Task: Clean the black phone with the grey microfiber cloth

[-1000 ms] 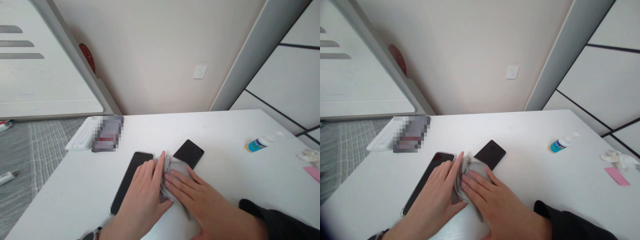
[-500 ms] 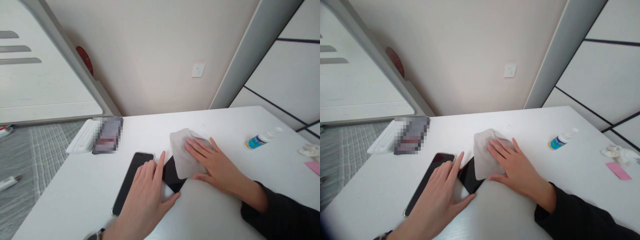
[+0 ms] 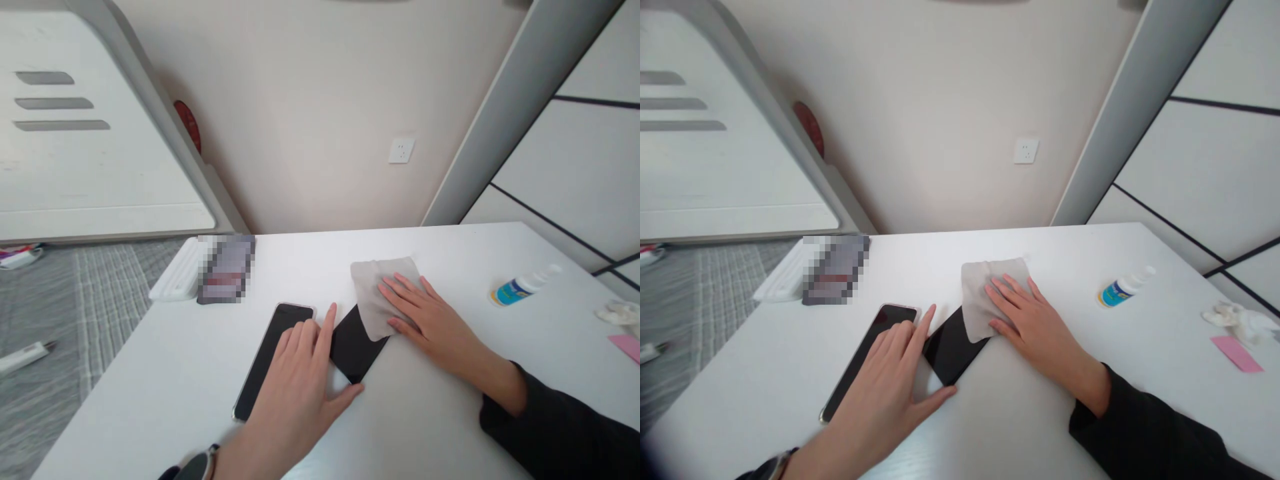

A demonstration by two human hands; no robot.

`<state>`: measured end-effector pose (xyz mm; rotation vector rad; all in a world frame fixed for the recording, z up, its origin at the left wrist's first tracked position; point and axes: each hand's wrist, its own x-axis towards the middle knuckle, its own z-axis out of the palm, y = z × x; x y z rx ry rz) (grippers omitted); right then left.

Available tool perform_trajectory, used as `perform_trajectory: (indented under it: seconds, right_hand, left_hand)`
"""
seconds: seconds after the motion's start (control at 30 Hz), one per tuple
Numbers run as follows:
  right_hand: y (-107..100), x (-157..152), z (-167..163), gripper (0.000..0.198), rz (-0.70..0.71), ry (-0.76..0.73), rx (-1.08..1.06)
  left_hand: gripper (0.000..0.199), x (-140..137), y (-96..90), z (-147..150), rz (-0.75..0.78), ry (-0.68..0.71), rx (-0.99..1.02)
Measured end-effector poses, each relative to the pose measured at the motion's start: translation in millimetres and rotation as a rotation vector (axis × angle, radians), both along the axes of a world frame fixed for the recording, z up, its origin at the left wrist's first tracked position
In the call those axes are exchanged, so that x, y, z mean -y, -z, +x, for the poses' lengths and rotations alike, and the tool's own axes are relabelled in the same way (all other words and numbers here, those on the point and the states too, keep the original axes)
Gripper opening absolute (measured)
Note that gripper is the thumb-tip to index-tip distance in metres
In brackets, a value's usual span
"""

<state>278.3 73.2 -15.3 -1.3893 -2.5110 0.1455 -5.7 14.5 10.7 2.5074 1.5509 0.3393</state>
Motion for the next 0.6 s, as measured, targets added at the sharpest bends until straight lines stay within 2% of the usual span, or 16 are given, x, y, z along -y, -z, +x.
perform_trajectory:
  seconds: [0.17, 0.3, 0.37, 0.47, 0.6]
  right_hand:
    - [3.3, 0.5, 1.0, 0.042, 0.107, 0.004, -0.117]
    - [-0.7, 3.6, 4.3, 0.038, 0.202, 0.022, -0.237]
    - [-2.2, 6.2, 3.0, 0.037, 0.198, -0.015, -0.255]
    - [-1.0, 10.1, -5.7, 0.038, 0.141, -0.121, -0.234]
    - [3.9, 13.5, -28.0, 0.043, 0.091, -0.224, -0.215]
  left_hand:
    - [0.103, 5.0, -10.3, -19.2, 0.013, 0.012, 0.058]
    - [0.095, 23.9, -6.1, -54.1, 0.230, -0.198, -0.014]
    - [0.100, 35.6, 2.1, -69.0, 0.278, -0.240, -0.065]
    - [0.091, 48.9, 11.9, -81.5, 0.266, -0.277, -0.080]
    - [0.092, 55.6, 11.7, -93.8, 0.219, -0.311, -0.010]
